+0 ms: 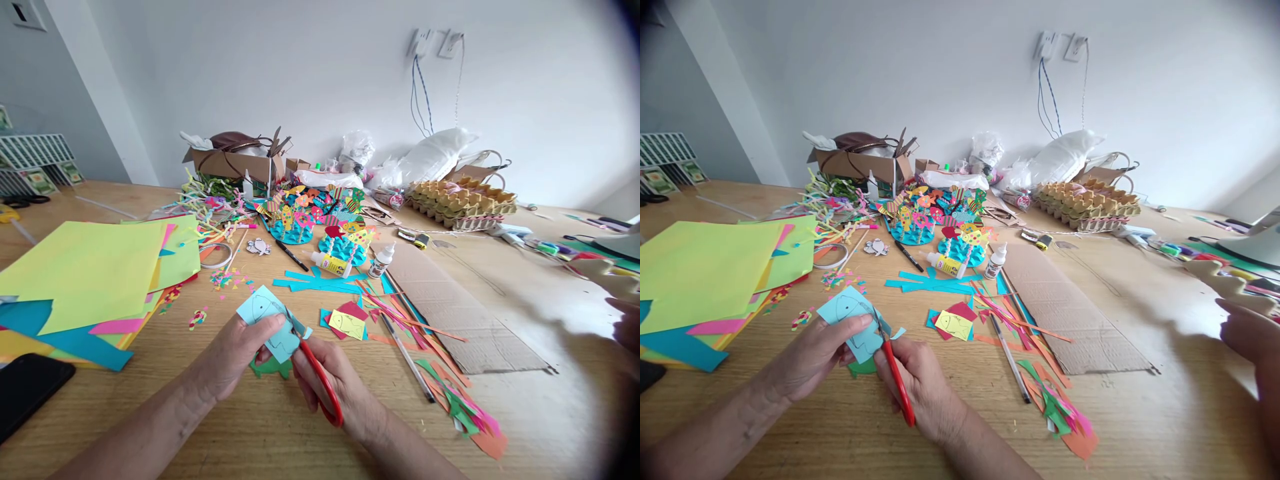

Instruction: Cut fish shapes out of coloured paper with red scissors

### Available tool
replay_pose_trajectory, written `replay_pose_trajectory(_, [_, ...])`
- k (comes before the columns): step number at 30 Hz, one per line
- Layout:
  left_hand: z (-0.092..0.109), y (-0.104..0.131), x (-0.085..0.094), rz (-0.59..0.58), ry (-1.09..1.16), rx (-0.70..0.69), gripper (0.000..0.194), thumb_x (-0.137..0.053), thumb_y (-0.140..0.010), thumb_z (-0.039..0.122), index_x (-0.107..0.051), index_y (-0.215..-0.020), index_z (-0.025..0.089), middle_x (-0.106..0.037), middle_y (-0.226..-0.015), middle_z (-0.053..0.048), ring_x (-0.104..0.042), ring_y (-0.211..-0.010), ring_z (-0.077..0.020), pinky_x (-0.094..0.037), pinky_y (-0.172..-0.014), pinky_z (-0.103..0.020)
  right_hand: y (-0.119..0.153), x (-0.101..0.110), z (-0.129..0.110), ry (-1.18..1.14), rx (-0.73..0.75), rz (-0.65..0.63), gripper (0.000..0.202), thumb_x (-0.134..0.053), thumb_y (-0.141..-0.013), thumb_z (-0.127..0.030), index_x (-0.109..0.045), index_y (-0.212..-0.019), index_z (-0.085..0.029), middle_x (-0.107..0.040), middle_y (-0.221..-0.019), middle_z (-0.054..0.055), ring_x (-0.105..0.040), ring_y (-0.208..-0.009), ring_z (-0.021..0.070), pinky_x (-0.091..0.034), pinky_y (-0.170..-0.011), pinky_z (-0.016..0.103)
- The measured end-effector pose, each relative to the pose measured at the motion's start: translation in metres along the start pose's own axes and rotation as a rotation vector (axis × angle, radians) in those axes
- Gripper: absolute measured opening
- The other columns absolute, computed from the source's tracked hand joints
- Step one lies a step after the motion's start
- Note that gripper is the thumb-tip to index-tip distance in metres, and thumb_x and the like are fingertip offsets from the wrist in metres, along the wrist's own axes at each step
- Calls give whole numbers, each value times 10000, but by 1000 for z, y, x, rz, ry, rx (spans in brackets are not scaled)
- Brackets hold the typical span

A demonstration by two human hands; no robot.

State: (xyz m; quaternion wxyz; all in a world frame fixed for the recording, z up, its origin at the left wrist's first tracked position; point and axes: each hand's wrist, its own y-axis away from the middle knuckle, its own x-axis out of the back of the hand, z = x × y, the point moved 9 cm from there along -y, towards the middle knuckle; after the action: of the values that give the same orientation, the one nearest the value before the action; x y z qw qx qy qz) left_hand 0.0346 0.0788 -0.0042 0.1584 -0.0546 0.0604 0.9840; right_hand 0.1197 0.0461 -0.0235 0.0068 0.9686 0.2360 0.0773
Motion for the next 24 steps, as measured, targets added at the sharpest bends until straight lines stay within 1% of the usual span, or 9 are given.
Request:
replay_pose_trajectory(10, [1, 0, 4, 27, -59, 22, 280, -528, -724, 358, -391, -543, 193, -374, -455, 72, -331, -436, -78, -273, -424, -203, 0, -2, 4, -57, -13, -16, 436, -380, -876, -552, -399, -653, -178, -376, -459, -72, -332, -369, 51, -258, -369, 165])
replay_pose_trajectory(18, [-1, -1, 8, 45, -46, 51, 273, -563, -690, 347, -420, -527, 183, -406, -454, 60, -346, -430, -77, -270, -415, -199, 0, 0, 8, -33, -23, -14, 453, -372, -870, -571, -403, -648, -178, -385, -455, -67, -337, -360, 52, -262, -350, 164])
replay_pose_trajectory(24, [1, 0, 10, 50, -54, 89, 270, -590, -646, 363, -408, -544, 190, -408, -464, 60, -337, -428, -75, -262, -414, -198, 1, -2, 5, -29, 2, -27, 444, -381, -876, -552, -381, -630, -183, -378, -448, -69, -319, -358, 47, -250, -349, 158])
